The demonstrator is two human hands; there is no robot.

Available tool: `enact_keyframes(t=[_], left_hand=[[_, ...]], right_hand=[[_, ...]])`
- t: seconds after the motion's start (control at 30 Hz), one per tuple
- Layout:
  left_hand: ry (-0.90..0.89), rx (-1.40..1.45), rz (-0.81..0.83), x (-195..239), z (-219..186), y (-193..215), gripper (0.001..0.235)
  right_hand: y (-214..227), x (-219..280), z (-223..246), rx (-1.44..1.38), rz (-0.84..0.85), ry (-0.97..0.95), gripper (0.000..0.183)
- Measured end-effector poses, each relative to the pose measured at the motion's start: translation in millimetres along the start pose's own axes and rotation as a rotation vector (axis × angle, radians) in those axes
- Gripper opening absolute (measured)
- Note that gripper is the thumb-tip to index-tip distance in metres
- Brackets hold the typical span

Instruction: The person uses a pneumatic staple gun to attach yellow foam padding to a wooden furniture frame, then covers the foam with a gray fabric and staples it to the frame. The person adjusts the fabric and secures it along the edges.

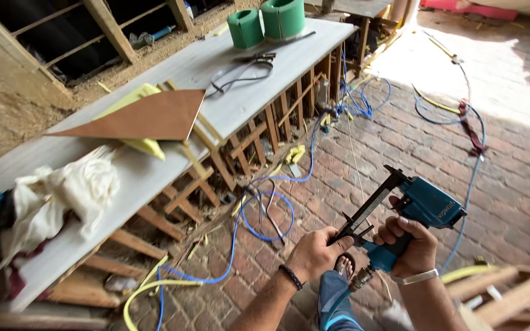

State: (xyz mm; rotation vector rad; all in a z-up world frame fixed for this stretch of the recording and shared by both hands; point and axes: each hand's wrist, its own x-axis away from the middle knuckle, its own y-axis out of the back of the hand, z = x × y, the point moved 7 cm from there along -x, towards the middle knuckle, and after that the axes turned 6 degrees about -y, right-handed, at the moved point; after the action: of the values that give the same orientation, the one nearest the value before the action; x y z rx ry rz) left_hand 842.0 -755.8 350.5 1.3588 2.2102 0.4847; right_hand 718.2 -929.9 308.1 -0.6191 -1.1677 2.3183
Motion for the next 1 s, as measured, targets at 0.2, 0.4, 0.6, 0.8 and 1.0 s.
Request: enact_keyframes(t=[0.2,0.4,0.6,0.8,1.0], left_hand=[[-0.026,-0.072,-0.059,-196.9,11.0,48.0,0.060],[0.043,0.004,-0.028,-343.4,34.6,80.1,0.057],[0.070,0.371,0.052,-496.6,70.8,106.4,0.047],[0.003,0.515,0.167,-681.7,104.1,161.3,0.041],[-0.059,0.343,0.065,-824.7,102.4,241.2,0.044]], right_hand=[[2.8,-196.2,58.6,-0.052,0.030,-0.033,0.052],[3.1,-345.1,105.3,0.043,-0.028,-0.063,0.056],[11.4,-504.5,139.9,0.099,0.013,-0.063,0.058],[18.8,-681.4,179.9,0.149,-0.046,-0.005,0.055],[-4.0,-827.5,217.4,0.124,-0.040,0.001,0.055]])
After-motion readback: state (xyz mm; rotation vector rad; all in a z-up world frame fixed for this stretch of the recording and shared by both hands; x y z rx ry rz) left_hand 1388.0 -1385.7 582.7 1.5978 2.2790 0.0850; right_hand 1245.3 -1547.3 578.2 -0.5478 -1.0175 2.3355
